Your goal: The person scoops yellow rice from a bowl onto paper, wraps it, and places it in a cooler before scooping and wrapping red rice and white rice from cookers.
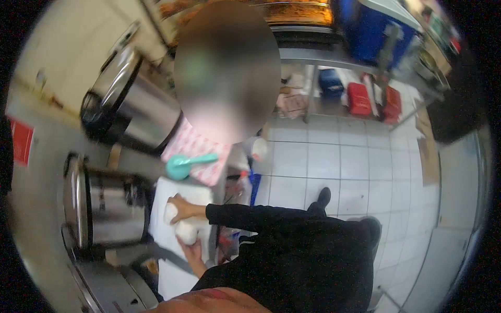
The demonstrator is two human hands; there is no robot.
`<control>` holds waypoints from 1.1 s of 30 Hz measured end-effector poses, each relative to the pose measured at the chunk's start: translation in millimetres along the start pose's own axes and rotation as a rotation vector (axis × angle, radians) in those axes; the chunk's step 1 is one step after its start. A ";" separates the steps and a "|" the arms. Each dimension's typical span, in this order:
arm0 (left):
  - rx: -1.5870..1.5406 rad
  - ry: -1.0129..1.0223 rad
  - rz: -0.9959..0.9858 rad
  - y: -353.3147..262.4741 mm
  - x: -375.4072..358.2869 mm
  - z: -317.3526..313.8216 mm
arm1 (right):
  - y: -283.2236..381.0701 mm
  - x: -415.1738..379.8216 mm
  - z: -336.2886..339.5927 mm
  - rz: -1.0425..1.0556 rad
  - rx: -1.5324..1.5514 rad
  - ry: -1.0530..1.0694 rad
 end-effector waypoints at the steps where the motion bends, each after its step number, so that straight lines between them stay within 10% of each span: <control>1: 0.085 0.060 -0.051 -1.6 -16.9 -18.7 | 7.9 -6.8 39.4 -0.083 0.221 -0.012; 5: 0.282 0.569 -0.288 29.5 -172.3 -196.7 | 45.2 -79.8 242.7 -0.402 0.980 -0.035; 9: 0.061 1.215 0.257 183.2 -227.0 -344.4 | 34.3 -206.9 477.8 -0.350 1.194 -0.321; 14: 0.225 1.525 0.728 383.1 -314.0 -521.8 | 10.6 -400.8 716.2 -0.130 1.131 -0.904; 20: 0.620 1.657 0.678 593.9 -459.1 -663.5 | -36.4 -668.0 887.7 0.044 1.113 -1.500; 26: 0.747 1.885 1.283 762.3 -709.0 -757.9 | 10.1 -875.2 945.7 0.440 0.931 -2.216; 29: 1.031 1.974 1.234 830.9 -805.2 -791.0 | 31.5 -937.0 980.7 0.632 0.818 -2.532; 33: 0.773 2.366 0.341 904.3 -902.5 -846.0 | 26.6 -1026.9 1058.4 0.699 0.675 -2.561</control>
Point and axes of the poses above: each hand's wrist, its own x-axis towards the middle knuckle, its own z-axis out of the back of the hand, y = z × x, the point moved 5 cm from there along x, towards the middle knuckle, and after that the axes turned 14 degrees about -y, right-handed, at the moved point
